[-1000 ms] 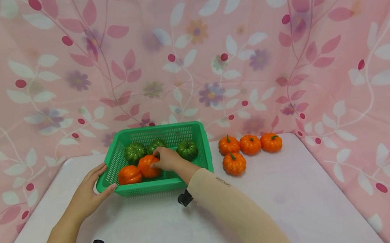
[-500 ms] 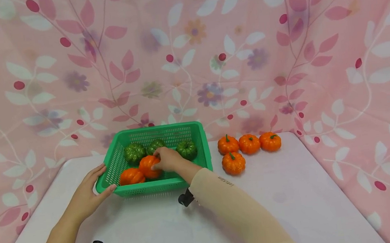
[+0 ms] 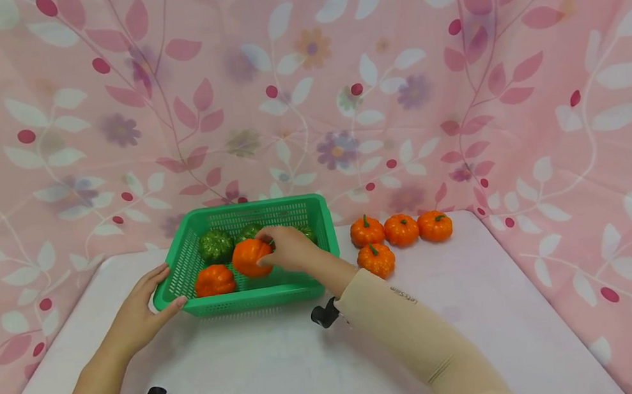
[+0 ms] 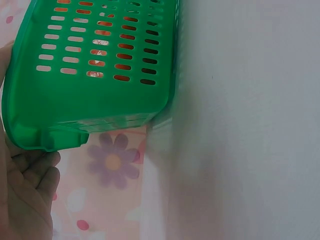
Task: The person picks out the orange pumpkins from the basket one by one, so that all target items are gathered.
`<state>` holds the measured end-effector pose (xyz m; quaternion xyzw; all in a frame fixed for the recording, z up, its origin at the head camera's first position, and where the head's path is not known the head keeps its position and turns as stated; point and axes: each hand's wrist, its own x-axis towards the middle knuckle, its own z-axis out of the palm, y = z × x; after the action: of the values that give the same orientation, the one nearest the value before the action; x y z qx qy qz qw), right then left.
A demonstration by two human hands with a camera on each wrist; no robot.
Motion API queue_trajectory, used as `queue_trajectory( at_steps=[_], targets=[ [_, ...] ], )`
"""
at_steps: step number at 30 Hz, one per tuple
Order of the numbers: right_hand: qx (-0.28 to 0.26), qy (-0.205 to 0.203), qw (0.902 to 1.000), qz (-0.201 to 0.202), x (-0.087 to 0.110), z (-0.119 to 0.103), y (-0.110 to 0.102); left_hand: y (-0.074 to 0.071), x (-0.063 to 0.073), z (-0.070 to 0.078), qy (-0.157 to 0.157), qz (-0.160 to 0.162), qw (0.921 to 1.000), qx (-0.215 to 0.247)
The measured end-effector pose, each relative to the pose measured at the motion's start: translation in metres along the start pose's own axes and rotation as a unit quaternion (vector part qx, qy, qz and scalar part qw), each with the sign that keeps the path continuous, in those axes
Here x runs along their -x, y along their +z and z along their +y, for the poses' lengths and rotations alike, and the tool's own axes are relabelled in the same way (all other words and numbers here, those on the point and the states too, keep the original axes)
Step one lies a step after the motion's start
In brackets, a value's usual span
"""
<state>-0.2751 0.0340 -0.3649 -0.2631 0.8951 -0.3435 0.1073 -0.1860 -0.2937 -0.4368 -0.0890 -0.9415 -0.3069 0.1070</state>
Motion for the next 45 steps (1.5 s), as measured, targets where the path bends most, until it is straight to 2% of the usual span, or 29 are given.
queue_trajectory(
  at_steps=[5,9,20,27,37,45],
  targets=[
    [-0.015,-0.021,0.9993,0.028,0.020,0.000,-0.019,0.000,0.001,-0.001,-0.005,-0.004,1.0000,0.002],
    [-0.032,-0.021,0.9978,0.053,0.039,0.005,-0.034,0.000,0.002,-0.002,-0.006,-0.007,1.0000,0.004],
    [-0.076,-0.010,0.9911,0.109,0.098,0.040,-0.072,0.001,0.002,-0.003,-0.006,-0.001,1.0000,0.001],
    [-0.064,0.018,0.9889,0.133,0.129,0.069,-0.088,0.001,0.003,-0.004,0.000,0.007,1.0000,0.000],
    [-0.035,0.052,0.9833,0.171,0.165,0.108,-0.108,0.001,0.001,0.001,-0.002,-0.002,1.0000,-0.003],
    [0.006,0.081,0.9767,0.199,0.183,0.145,-0.118,0.000,0.000,0.002,-0.005,-0.006,1.0000,-0.003]
  ],
)
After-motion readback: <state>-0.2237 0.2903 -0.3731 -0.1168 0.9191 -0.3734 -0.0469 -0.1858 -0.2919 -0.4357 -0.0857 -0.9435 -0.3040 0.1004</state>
